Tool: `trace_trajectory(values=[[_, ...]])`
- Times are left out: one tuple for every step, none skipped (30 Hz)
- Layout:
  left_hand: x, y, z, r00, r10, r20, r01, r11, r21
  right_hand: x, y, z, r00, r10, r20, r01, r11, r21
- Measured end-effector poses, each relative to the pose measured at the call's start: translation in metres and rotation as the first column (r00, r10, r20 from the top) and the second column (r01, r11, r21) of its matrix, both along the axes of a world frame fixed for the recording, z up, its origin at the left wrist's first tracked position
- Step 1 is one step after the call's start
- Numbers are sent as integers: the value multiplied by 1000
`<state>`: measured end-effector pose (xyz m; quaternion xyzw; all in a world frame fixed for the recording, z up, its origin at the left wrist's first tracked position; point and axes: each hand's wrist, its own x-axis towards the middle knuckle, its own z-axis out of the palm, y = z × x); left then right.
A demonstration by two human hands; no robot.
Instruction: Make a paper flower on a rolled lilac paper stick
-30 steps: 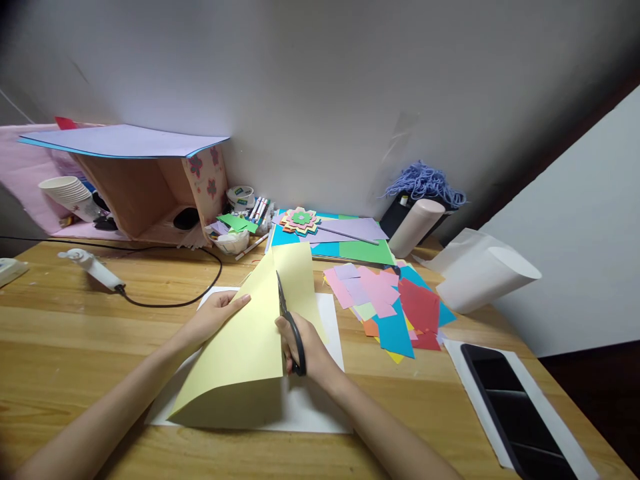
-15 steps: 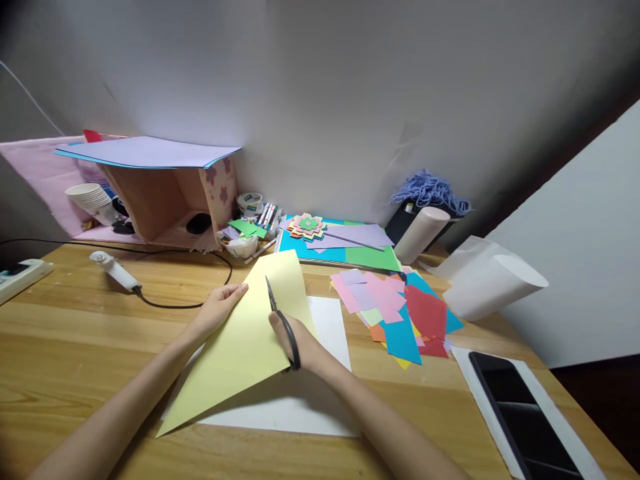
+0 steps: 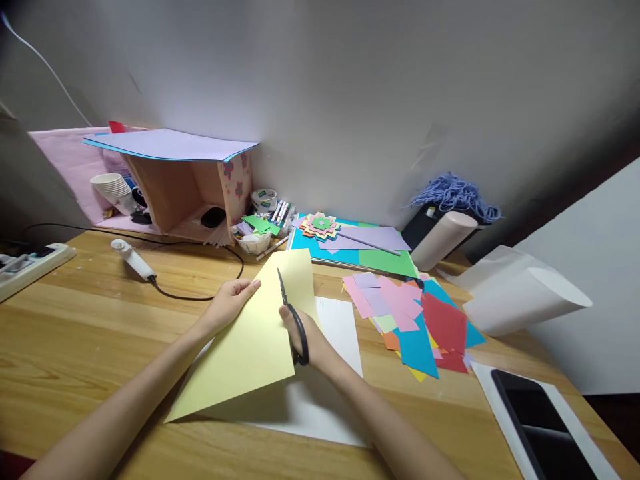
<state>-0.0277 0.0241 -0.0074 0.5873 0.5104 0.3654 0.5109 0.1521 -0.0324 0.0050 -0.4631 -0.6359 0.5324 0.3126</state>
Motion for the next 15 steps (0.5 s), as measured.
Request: trace_trajectory(values=[[0, 0, 0, 1000, -2, 2, 2, 1000, -3, 0, 0, -1, 1000, -8, 16, 8, 1000, -9], [0, 0, 0, 1000, -4, 3, 4, 1000, -5, 0, 0, -3, 999, -16, 33, 17, 1000, -20], [0, 0, 1, 1000, -6, 2, 6, 1000, -8, 0, 0, -5, 999, -25, 48, 26, 999, -32], [0, 0, 1, 1000, -8, -2, 8, 1000, -10, 0, 0, -7, 998, -32, 57, 35, 998, -44], [0, 0, 2, 1000, -11, -5, 11, 1000, -12, 0, 0, -9, 998, -38, 58, 41, 998, -52], [0, 0, 3, 1000, -13, -6, 13, 1000, -15, -1, 0, -10, 998, -43, 54, 46, 997, -57], [0, -1, 4, 1000, -14, -6, 14, 1000, -19, -1, 0, -11, 998, -47, 49, 50, 997, -59], [0, -1, 5, 1000, -13, -1, 13, 1000, -25, -1, 0, -12, 997, -52, 48, 55, 997, -57], [0, -1, 5, 1000, -11, 5, 11, 999, -33, -1, 0, -12, 997, -53, 49, 55, 997, -55], [1, -1, 6, 1000, -9, 11, 9, 999, -39, -1, 0, -11, 998, -47, 51, 50, 997, -55], [1, -1, 6, 1000, -10, 15, 10, 999, -45, -1, 0, -9, 998, -36, 53, 39, 997, -59], [1, -2, 6, 1000, -17, 17, 17, 999, -50, -1, -1, -8, 998, -25, 53, 28, 997, -65], [1, -2, 6, 999, -28, 17, 29, 998, -56, -1, 0, -6, 999, -15, 52, 18, 997, -74], [2, -2, 6, 999, -42, 14, 42, 997, -63, -1, 0, -4, 999, -9, 51, 13, 997, -82], [2, -3, 6, 999, -53, 11, 53, 996, -70, -1, 0, -3, 999, -10, 51, 15, 996, -87]])
